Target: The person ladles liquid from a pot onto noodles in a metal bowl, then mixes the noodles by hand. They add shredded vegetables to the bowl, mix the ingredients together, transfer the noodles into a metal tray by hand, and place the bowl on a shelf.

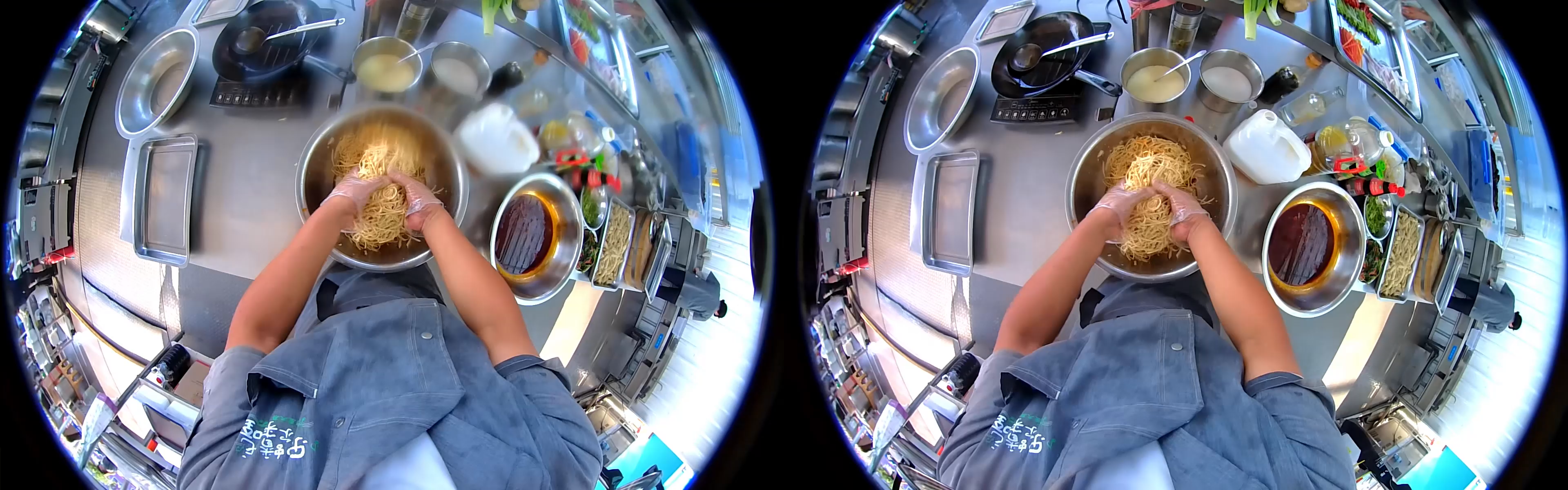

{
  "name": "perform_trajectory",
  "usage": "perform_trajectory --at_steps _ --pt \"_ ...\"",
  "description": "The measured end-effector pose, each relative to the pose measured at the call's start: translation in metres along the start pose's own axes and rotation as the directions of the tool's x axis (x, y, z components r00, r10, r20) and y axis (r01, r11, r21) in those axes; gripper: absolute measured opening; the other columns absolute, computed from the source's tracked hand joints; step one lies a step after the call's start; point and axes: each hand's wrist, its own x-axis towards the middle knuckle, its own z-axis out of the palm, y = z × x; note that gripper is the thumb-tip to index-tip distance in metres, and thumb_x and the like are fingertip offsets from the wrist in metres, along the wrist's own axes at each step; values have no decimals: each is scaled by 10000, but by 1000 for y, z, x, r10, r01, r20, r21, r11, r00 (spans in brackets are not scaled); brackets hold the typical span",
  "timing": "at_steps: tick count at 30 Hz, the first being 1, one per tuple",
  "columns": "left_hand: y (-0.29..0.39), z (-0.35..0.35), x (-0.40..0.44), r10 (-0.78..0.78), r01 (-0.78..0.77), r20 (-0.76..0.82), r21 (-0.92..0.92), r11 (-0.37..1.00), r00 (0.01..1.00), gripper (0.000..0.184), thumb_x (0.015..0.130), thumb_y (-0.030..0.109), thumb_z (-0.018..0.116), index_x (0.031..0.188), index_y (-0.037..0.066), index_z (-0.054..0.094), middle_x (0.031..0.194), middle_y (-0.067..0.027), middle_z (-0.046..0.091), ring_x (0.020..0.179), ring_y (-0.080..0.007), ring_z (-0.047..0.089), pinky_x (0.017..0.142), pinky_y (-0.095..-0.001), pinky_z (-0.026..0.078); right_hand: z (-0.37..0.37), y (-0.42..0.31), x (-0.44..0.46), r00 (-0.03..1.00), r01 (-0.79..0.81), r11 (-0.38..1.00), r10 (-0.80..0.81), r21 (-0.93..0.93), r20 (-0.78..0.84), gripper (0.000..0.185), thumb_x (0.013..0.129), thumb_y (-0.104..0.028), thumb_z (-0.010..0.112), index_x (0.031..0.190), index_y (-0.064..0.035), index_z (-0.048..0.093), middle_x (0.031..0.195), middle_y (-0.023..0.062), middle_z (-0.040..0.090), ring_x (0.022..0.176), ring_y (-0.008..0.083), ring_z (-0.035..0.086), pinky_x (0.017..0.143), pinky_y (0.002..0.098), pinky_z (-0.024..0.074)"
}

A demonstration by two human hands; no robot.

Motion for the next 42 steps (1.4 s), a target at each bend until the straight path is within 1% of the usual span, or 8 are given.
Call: perform_trajectory --at_steps 10,18,22,25,31,33,36,42 --pt "11 -40 -58 -61 54 -49 -135 989 997 355 966 221 627 1263 31 585 1141 -137 687 983 -270 704 882 -437 606 75 31 -108 819 526 653 -561 -545 119 446 872 31 707 1299 38 576 1148 124 689 990 178 685 849 327 580" --pt "-15 -47 -16 118 -84 -366 108 991 923 437 981 316 583 1340 74 522 1182 -159 650 971 -298 690 825 -460 595 -9 5 -36 858 282 354 -510 -892 69 657 948 -204 708 1505 -5 423 1191 130 685 1038 199 667 917 321 521" --pt "-13 -24 9 -6 18 -333 33 999 943 561 933 270 684 1416 122 439 1240 -163 613 1012 -301 677 790 -494 605 -15 -16 36 949 268 914 -305 -305 -82 759 892 -305 792 1503 -36 430 1255 173 670 1094 305 674 990 517 509" --pt "-10 -16 1 -61 63 -263 -2 998 963 598 879 184 754 1402 131 467 1219 -136 627 1042 -285 676 807 -466 625 1 -10 41 997 14 974 3 -224 76 667 885 -266 796 1423 -18 491 1236 164 675 1080 297 682 954 556 541" --pt "-9 -18 -40 158 -113 165 -254 960 974 535 891 8 647 1398 93 502 1252 -89 640 1093 -269 676 928 -461 604 42 -19 -42 923 383 803 -321 -455 211 547 841 46 704 1358 3 530 1216 119 683 1059 221 692 875 377 604" --pt "-3 -14 -58 224 -201 129 -173 964 966 546 870 82 689 1390 47 527 1261 -123 652 1104 -262 674 979 -430 569 76 -10 -89 816 518 540 -545 -664 193 576 810 92 711 1352 7 533 1204 110 685 1054 198 682 907 354 583" --pt "21 -9 -82 417 -140 -60 891 431 907 688 764 271 787 1354 -18 582 1204 -194 693 1076 -253 682 975 -347 522 89 -7 -120 707 606 332 -640 -723 299 562 806 94 726 1331 7 546 1183 79 687 1050 155 662 915 304 548" --pt "26 -14 -93 463 -395 89 678 621 882 572 796 177 760 1313 -15 606 1122 -164 714 954 -229 686 903 -344 536 105 -1 -165 583 683 112 -679 -721 446 428 859 44 732 1244 -7 554 1142 53 690 1044 125 649 909 284 533"
